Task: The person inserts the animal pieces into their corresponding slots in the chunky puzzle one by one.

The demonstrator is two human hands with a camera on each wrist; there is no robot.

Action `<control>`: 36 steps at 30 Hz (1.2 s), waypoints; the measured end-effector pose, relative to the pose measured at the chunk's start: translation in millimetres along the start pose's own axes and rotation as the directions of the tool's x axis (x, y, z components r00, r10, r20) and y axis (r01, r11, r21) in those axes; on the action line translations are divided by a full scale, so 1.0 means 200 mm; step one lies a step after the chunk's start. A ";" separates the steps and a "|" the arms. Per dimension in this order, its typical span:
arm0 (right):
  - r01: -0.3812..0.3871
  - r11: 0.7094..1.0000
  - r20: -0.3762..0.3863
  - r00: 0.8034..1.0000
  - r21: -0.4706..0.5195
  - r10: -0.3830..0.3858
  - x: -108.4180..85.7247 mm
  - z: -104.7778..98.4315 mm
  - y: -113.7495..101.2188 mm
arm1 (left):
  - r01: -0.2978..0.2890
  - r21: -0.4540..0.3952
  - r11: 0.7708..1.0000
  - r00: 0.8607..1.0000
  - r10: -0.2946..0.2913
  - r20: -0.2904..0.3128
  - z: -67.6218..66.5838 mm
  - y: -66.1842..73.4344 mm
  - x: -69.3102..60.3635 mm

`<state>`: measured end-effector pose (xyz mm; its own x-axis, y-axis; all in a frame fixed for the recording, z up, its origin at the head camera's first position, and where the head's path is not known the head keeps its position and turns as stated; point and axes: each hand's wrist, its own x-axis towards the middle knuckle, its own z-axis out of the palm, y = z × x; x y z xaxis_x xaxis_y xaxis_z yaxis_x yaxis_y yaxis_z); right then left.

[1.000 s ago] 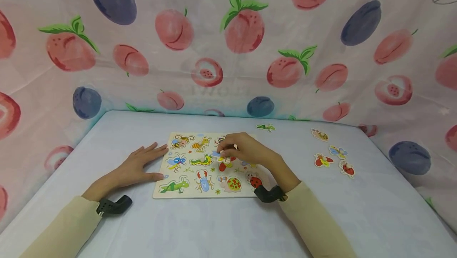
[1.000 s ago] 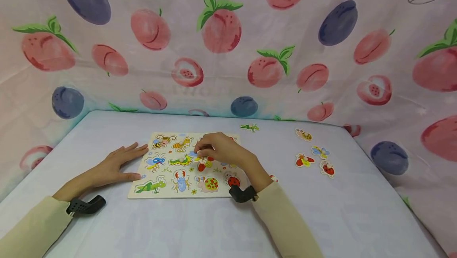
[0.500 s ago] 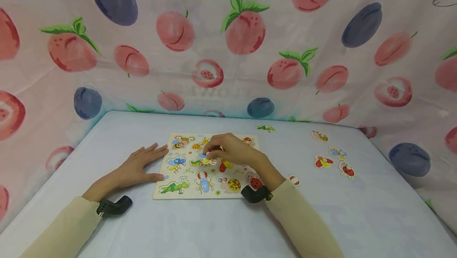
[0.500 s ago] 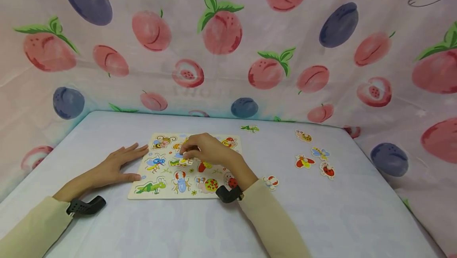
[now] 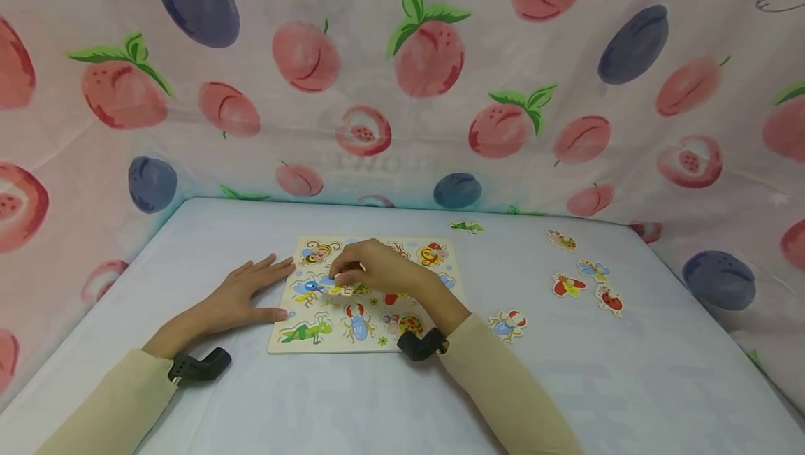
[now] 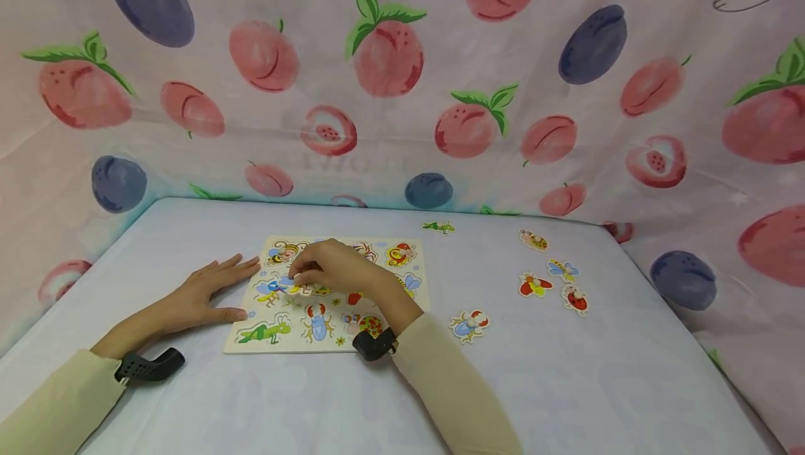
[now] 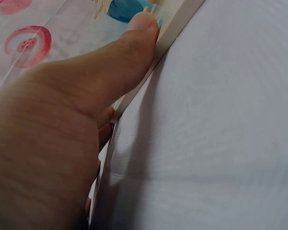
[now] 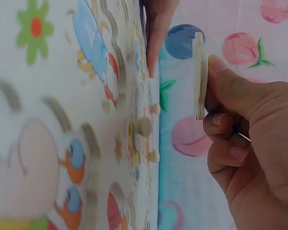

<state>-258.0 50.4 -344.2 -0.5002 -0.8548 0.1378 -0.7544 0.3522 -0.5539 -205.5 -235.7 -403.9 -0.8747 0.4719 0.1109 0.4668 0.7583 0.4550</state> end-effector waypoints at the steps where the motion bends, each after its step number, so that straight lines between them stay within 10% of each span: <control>1: -0.001 1.000 0.007 1.000 -0.003 0.001 0.01 0.01 0.00 | 0.000 0.002 1.000 1.000 0.000 0.001 0.00 0.00 0.00; 36: -0.148 0.970 0.048 0.986 -0.195 0.161 0.21 0.19 -0.07 | -0.047 -0.026 0.999 0.999 0.046 -0.026 0.00 0.00 -0.01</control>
<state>-252.0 -4.3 -361.6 -0.5937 -0.8047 0.0071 -0.7401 0.5425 -0.3973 -204.1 -236.6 -403.1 -0.8552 0.4948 0.1545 0.5038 0.7234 0.4722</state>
